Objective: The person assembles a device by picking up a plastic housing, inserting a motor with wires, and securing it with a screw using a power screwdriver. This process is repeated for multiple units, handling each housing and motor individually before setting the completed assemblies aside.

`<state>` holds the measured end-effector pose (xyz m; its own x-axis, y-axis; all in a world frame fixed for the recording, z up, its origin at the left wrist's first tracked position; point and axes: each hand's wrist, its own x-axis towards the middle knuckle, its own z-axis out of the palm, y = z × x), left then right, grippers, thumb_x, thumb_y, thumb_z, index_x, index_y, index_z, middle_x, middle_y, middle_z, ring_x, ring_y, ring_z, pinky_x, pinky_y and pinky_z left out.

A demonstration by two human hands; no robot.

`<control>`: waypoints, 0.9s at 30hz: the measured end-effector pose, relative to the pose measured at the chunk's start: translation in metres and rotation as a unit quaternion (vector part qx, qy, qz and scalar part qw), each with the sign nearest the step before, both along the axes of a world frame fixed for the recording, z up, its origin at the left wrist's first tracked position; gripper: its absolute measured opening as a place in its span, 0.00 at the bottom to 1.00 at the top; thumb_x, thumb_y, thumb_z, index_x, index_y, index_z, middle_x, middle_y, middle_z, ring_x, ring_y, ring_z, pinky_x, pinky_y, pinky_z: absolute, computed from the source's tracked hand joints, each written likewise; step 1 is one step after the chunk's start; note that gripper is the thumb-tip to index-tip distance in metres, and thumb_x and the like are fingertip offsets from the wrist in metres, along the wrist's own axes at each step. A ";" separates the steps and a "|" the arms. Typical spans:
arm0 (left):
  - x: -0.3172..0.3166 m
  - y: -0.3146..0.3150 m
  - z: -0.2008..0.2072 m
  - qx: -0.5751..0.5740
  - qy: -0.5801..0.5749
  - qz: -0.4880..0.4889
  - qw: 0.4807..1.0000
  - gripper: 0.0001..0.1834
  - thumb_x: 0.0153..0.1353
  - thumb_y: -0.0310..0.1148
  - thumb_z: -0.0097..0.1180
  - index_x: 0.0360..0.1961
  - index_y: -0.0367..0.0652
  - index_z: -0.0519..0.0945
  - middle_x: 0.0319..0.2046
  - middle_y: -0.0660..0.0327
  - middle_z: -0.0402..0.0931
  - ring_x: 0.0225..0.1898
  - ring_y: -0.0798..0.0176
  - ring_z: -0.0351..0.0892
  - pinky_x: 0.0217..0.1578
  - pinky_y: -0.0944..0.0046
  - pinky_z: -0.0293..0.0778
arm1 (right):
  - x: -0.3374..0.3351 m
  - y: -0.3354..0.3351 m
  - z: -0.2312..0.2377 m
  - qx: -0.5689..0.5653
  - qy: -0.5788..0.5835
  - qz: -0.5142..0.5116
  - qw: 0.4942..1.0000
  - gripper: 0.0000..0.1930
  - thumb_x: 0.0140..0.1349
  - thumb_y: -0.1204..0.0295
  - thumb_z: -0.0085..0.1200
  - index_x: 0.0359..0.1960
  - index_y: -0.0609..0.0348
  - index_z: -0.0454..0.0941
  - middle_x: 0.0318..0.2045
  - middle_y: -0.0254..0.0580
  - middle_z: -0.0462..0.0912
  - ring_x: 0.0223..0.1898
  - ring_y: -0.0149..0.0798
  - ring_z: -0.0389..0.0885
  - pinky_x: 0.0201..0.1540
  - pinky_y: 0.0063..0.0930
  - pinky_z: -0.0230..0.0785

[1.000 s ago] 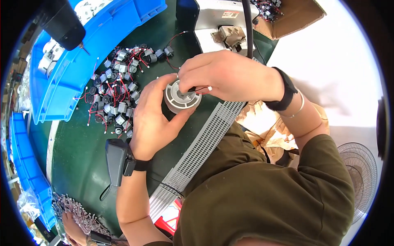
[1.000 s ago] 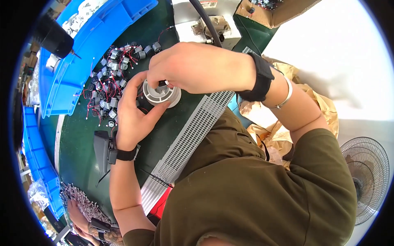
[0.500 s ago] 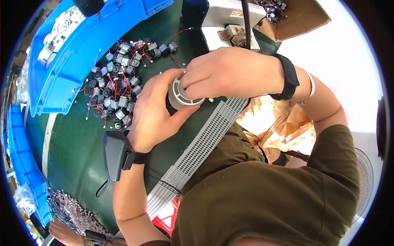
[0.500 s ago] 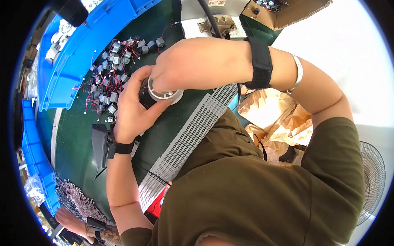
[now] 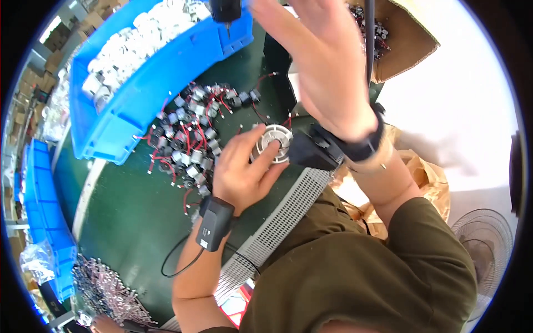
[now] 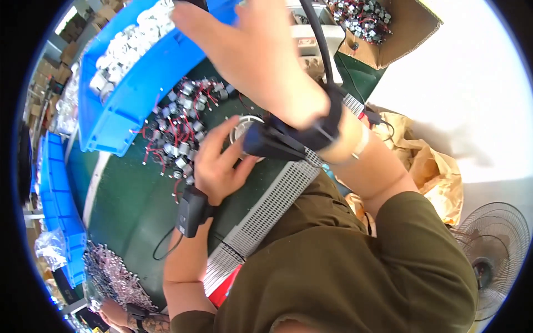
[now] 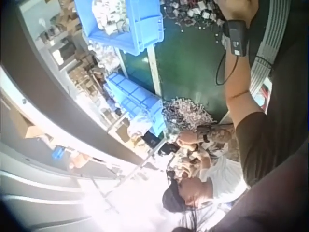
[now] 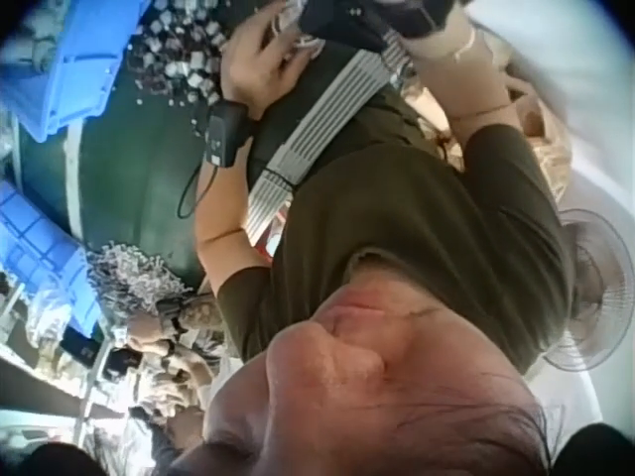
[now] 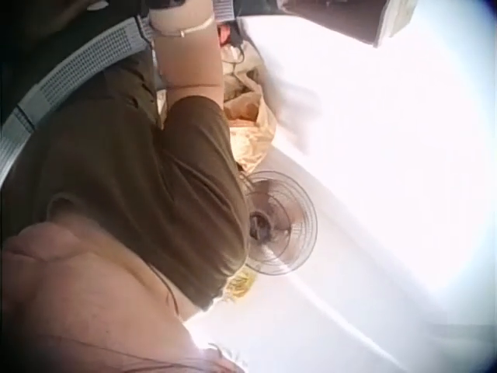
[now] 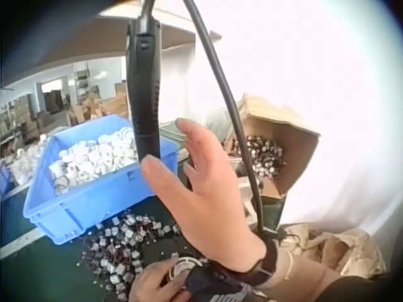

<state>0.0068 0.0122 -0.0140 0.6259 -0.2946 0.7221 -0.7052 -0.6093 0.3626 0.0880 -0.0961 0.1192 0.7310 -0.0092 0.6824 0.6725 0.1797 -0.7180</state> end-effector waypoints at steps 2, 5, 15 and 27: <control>-0.005 0.000 -0.003 -0.009 0.022 0.007 1.000 0.19 0.39 0.29 0.68 0.36 0.40 0.80 0.45 0.47 0.73 0.39 0.48 0.77 0.37 0.57 0.76 | 0.021 0.019 0.029 -0.014 -0.011 0.020 1.000 0.24 0.56 0.66 0.59 0.48 0.67 0.65 0.44 0.47 0.72 0.43 0.29 0.73 0.42 0.23 0.67; -0.006 -0.006 0.001 0.008 0.014 0.006 1.000 0.19 0.40 0.27 0.68 0.37 0.39 0.80 0.46 0.46 0.72 0.39 0.49 0.78 0.36 0.60 0.77 | 0.063 0.028 0.055 -0.008 -0.019 0.235 0.972 0.15 0.53 0.69 0.60 0.38 0.65 0.71 0.30 0.37 0.75 0.30 0.27 0.73 0.32 0.20 0.67; -0.007 -0.008 0.002 0.028 0.047 0.036 0.998 0.21 0.39 0.25 0.68 0.39 0.38 0.79 0.47 0.44 0.72 0.43 0.47 0.77 0.42 0.58 0.75 | 0.033 -0.087 0.063 0.008 0.026 0.246 0.969 0.07 0.53 0.74 0.55 0.29 0.67 0.74 0.21 0.40 0.77 0.20 0.32 0.76 0.23 0.21 0.69; -0.009 -0.006 -0.012 0.015 0.057 0.035 0.998 0.23 0.40 0.29 0.69 0.41 0.40 0.79 0.49 0.41 0.67 0.46 0.43 0.73 0.41 0.54 0.75 | 0.036 -0.134 -0.007 0.016 0.088 0.118 0.989 0.09 0.49 0.83 0.56 0.32 0.66 0.72 0.19 0.36 0.76 0.17 0.29 0.74 0.20 0.21 0.65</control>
